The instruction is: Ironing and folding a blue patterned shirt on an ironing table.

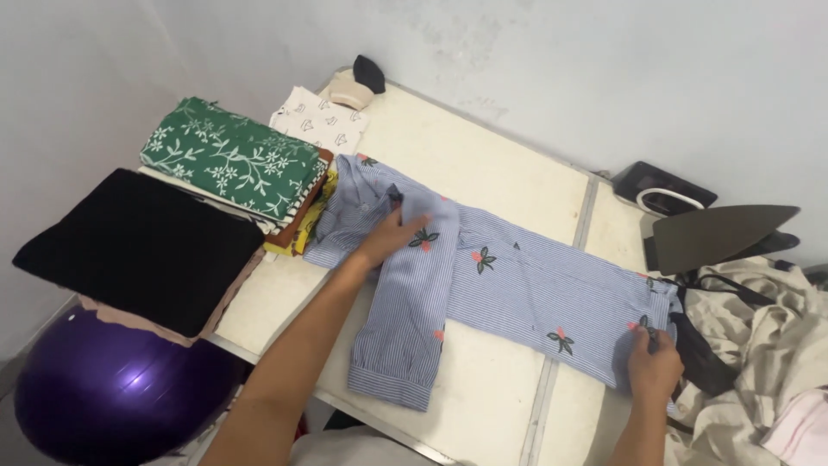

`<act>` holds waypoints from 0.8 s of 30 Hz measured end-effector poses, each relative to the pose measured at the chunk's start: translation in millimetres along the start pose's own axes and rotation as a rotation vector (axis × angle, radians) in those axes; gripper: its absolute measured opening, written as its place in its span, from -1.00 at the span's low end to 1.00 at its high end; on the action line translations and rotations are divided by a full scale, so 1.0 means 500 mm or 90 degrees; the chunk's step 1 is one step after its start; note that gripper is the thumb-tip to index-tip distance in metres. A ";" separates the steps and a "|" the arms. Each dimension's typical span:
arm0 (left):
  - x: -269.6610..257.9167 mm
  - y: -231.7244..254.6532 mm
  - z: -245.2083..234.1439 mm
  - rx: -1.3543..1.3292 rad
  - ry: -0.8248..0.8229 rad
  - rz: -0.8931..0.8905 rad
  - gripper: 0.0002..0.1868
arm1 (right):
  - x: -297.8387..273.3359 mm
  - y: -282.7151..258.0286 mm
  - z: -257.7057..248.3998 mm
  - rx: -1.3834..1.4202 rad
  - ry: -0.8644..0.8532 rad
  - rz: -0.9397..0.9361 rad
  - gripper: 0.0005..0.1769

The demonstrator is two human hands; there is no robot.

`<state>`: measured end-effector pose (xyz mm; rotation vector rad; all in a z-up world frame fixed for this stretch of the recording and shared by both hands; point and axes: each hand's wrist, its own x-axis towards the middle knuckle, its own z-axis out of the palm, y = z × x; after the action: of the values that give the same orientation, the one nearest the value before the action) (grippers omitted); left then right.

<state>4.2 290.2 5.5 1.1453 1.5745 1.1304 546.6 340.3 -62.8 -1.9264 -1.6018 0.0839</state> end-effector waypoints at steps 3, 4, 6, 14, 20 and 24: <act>0.079 -0.105 0.023 -0.062 -0.008 0.100 -0.49 | -0.008 -0.023 -0.006 -0.020 0.008 0.019 -0.58; 0.082 -0.097 0.022 -0.062 -0.005 0.098 -0.49 | -0.007 -0.017 -0.002 -0.020 0.005 0.017 -0.58; 0.089 -0.081 0.020 -0.062 0.055 0.150 -0.54 | -0.005 -0.008 0.007 -0.136 0.010 0.006 -0.57; 0.082 -0.057 -0.013 0.103 0.116 0.335 -0.58 | -0.034 -0.030 0.021 -0.220 0.092 -0.060 -0.60; 0.063 -0.060 0.007 -0.003 0.094 0.330 -0.58 | -0.031 -0.010 0.013 -0.137 0.124 -0.060 -0.66; 0.044 -0.039 0.009 -0.039 0.085 0.405 -0.55 | -0.035 -0.027 -0.021 0.038 0.184 -0.129 -0.77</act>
<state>0.2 309.2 -17.2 1.6141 1.2854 1.6788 534.7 320.9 -53.5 -1.6357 -1.5684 -0.2180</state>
